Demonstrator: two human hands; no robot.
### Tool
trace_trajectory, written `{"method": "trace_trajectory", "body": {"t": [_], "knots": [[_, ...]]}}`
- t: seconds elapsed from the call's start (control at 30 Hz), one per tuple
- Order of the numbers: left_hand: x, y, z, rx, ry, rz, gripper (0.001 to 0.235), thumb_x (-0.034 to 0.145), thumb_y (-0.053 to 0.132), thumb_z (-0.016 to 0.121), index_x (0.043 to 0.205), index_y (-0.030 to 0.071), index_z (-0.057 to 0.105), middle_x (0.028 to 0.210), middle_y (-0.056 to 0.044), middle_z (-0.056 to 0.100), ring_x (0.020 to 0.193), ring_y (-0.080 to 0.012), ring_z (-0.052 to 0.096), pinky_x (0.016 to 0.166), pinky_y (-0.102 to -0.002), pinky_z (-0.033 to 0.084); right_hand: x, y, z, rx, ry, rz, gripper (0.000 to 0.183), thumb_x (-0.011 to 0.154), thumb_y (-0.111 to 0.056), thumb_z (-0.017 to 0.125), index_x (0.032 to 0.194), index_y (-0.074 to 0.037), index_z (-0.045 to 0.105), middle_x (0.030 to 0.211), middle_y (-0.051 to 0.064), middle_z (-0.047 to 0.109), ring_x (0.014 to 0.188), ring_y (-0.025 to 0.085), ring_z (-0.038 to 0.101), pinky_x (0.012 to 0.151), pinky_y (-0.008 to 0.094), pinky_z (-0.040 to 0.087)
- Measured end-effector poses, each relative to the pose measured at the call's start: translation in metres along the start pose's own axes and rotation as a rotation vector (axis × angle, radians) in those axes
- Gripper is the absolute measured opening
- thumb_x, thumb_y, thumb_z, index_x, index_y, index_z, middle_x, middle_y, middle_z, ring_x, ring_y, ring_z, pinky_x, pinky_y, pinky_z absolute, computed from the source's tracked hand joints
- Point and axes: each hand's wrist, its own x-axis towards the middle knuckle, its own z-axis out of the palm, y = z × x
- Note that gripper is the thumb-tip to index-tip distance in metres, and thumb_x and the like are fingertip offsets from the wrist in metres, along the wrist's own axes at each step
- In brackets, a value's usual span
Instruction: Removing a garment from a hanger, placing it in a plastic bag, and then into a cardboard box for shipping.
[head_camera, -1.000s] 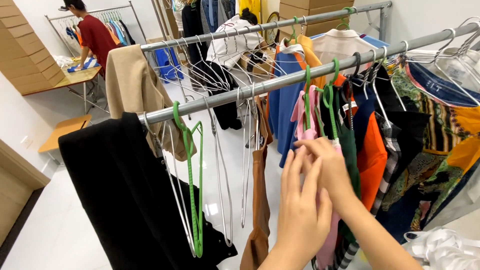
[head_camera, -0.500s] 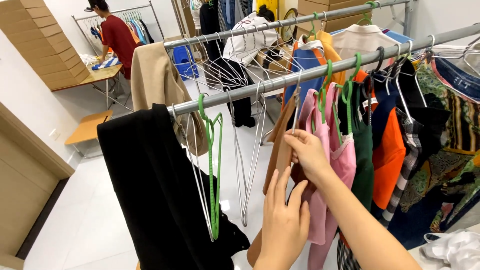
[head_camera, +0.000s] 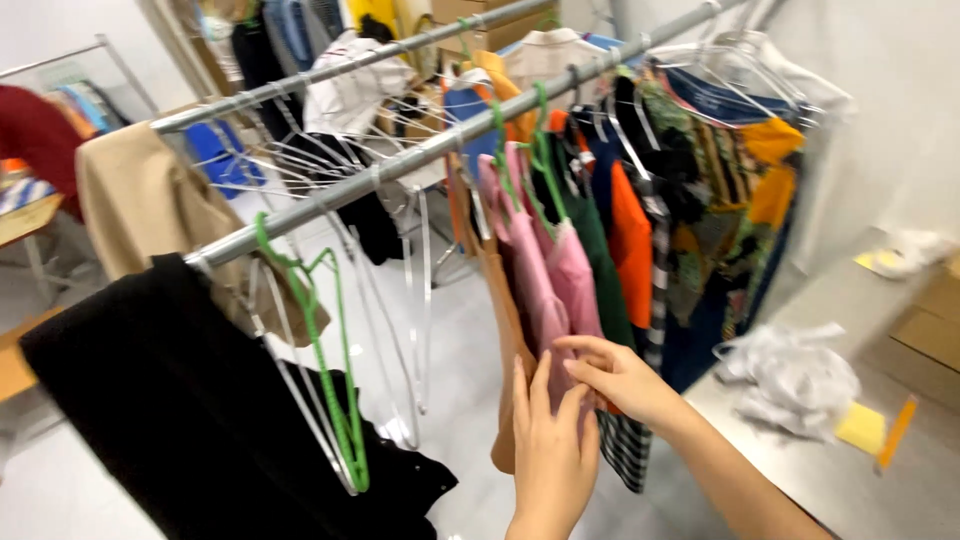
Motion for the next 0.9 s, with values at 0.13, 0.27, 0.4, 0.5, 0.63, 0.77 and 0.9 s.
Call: {"method": "trace_trajectory", "body": {"t": [0.13,0.27,0.4,0.5,0.63,0.77,0.9], "knots": [[-0.040,0.021,0.049,-0.122,-0.218,-0.073,0.030,0.099,0.015,0.065,0.128,0.014,0.070,0.169,-0.021,0.027,0.158,-0.0539,0.007,0.116,-0.062,0.033,-0.094,0.060,-0.053,0.072,0.275,0.193,0.043,0.101,-0.023,0.065,0.141,-0.011,0.075,0.070,0.008,0.057,0.061,0.019,0.050,0.057,0.033,0.041],[-0.091,0.062,0.107,-0.301,-0.537,-0.060,0.034,0.101,0.020,0.062,0.135,0.019,0.066,0.174,-0.019,0.017,0.162,-0.0463,0.004,0.119,-0.057,0.028,-0.219,0.112,-0.104,0.136,0.592,0.320,0.036,0.102,-0.019,0.066,0.135,-0.012,0.079,0.074,0.009,0.061,0.063,0.020,0.051,0.061,0.033,0.040],[-0.139,0.119,0.148,-0.418,-0.896,-0.076,0.036,0.104,0.025,0.059,0.140,0.024,0.062,0.176,-0.014,0.010,0.163,-0.0400,-0.004,0.126,-0.055,0.020,-0.347,0.175,-0.146,0.249,0.962,0.407,0.036,0.102,-0.014,0.063,0.135,-0.009,0.076,0.083,0.008,0.061,0.067,0.020,0.051,0.061,0.033,0.039],[-0.165,0.162,0.166,-0.453,-1.108,-0.116,0.036,0.104,0.030,0.057,0.140,0.028,0.062,0.178,-0.006,0.009,0.165,-0.0314,-0.002,0.128,-0.050,0.021,-0.442,0.227,-0.170,0.354,1.188,0.367,0.036,0.102,-0.011,0.062,0.135,-0.005,0.074,0.088,0.011,0.062,0.070,0.022,0.053,0.062,0.035,0.041],[-0.196,0.199,0.198,-0.451,-1.252,-0.074,0.036,0.104,0.033,0.060,0.139,0.031,0.064,0.176,-0.002,0.019,0.164,-0.0232,0.012,0.129,-0.046,0.023,-0.544,0.265,-0.207,0.422,1.492,0.295,0.035,0.107,-0.009,0.057,0.139,0.000,0.068,0.110,0.021,0.075,0.085,0.026,0.063,0.074,0.039,0.051],[-0.239,0.209,0.265,-0.441,-1.232,-0.031,0.036,0.100,0.039,0.064,0.135,0.036,0.069,0.170,-0.007,0.034,0.160,-0.0259,0.028,0.126,-0.047,0.025,-0.616,0.300,-0.269,0.437,1.624,0.113,0.036,0.109,-0.007,0.058,0.143,0.003,0.061,0.122,0.024,0.073,0.096,0.028,0.067,0.082,0.038,0.055],[-0.261,0.279,0.297,-0.439,-1.219,-0.158,0.035,0.098,0.037,0.063,0.132,0.035,0.073,0.164,0.002,0.046,0.155,-0.0148,0.042,0.125,-0.039,0.032,-0.665,0.319,-0.343,0.465,1.677,-0.006,0.042,0.106,-0.007,0.059,0.146,0.008,0.054,0.130,0.024,0.068,0.109,0.030,0.067,0.099,0.040,0.057]]}}
